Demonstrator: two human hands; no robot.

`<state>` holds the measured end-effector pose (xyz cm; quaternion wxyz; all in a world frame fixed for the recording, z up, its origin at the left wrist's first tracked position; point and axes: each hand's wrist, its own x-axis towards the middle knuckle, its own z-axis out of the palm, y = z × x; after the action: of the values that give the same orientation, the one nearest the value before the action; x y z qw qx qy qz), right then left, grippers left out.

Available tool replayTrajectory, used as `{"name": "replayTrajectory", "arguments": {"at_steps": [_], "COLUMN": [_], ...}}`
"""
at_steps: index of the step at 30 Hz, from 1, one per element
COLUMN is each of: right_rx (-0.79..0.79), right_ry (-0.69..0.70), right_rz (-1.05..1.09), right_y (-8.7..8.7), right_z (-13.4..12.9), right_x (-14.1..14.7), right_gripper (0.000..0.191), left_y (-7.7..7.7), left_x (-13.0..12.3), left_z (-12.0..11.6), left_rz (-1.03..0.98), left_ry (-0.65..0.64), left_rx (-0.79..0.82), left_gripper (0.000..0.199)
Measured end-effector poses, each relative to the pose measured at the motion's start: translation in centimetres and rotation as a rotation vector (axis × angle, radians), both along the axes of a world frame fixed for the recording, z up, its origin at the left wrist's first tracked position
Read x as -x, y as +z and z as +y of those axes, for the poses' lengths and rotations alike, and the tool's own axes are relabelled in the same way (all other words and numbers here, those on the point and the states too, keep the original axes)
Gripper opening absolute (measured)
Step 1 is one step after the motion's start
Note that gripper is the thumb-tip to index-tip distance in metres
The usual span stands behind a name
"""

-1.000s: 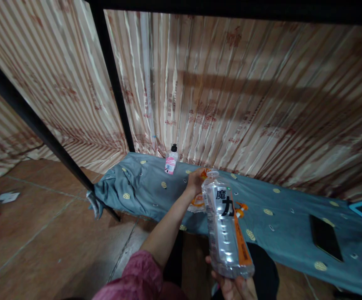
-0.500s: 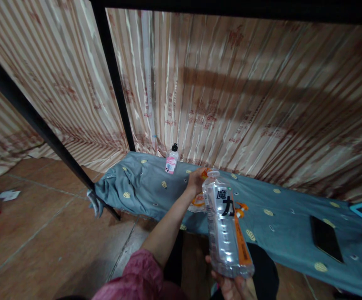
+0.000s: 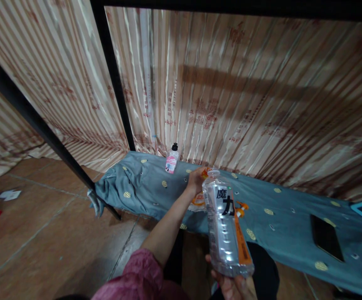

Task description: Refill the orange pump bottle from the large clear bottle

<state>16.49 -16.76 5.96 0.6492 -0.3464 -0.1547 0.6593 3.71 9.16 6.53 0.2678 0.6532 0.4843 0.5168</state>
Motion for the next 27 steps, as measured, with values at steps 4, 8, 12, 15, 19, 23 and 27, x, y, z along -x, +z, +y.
{"name": "replayTrajectory", "arguments": {"at_steps": [4, 8, 12, 15, 19, 23, 27], "right_rx": [-0.009, 0.018, 0.043, 0.041, 0.024, 0.028, 0.044], "right_ry": [0.005, 0.005, 0.009, 0.000, 0.003, 0.007, 0.002], "right_rz": [-0.005, 0.005, 0.030, 0.025, 0.014, 0.010, 0.020], "right_y": [-0.2, -0.3, -0.4, -0.4, -0.1, 0.0, -0.1], "right_z": [-0.1, 0.0, 0.1, 0.1, 0.1, 0.2, 0.2], "right_x": [0.0, -0.1, -0.2, -0.2, -0.1, -0.1, -0.2], "right_gripper": [0.051, 0.053, 0.056, 0.057, 0.057, 0.056, 0.057], "left_y": [0.0, 0.4, 0.9, 0.9, 0.7, 0.7, 1.0], "left_x": [0.1, 0.3, 0.3, 0.3, 0.3, 0.2, 0.2], "left_z": [0.0, -0.2, -0.5, -0.5, -0.2, -0.3, -0.5], "left_rz": [0.006, 0.014, 0.034, 0.051, 0.066, 0.056, 0.025], "left_ry": [0.005, -0.013, -0.005, 0.007, 0.013, 0.015, 0.001], "left_rx": [-0.025, -0.027, -0.034, -0.071, -0.062, -0.010, -0.011], "left_gripper": [0.013, 0.011, 0.011, 0.009, 0.008, 0.008, 0.011]}}
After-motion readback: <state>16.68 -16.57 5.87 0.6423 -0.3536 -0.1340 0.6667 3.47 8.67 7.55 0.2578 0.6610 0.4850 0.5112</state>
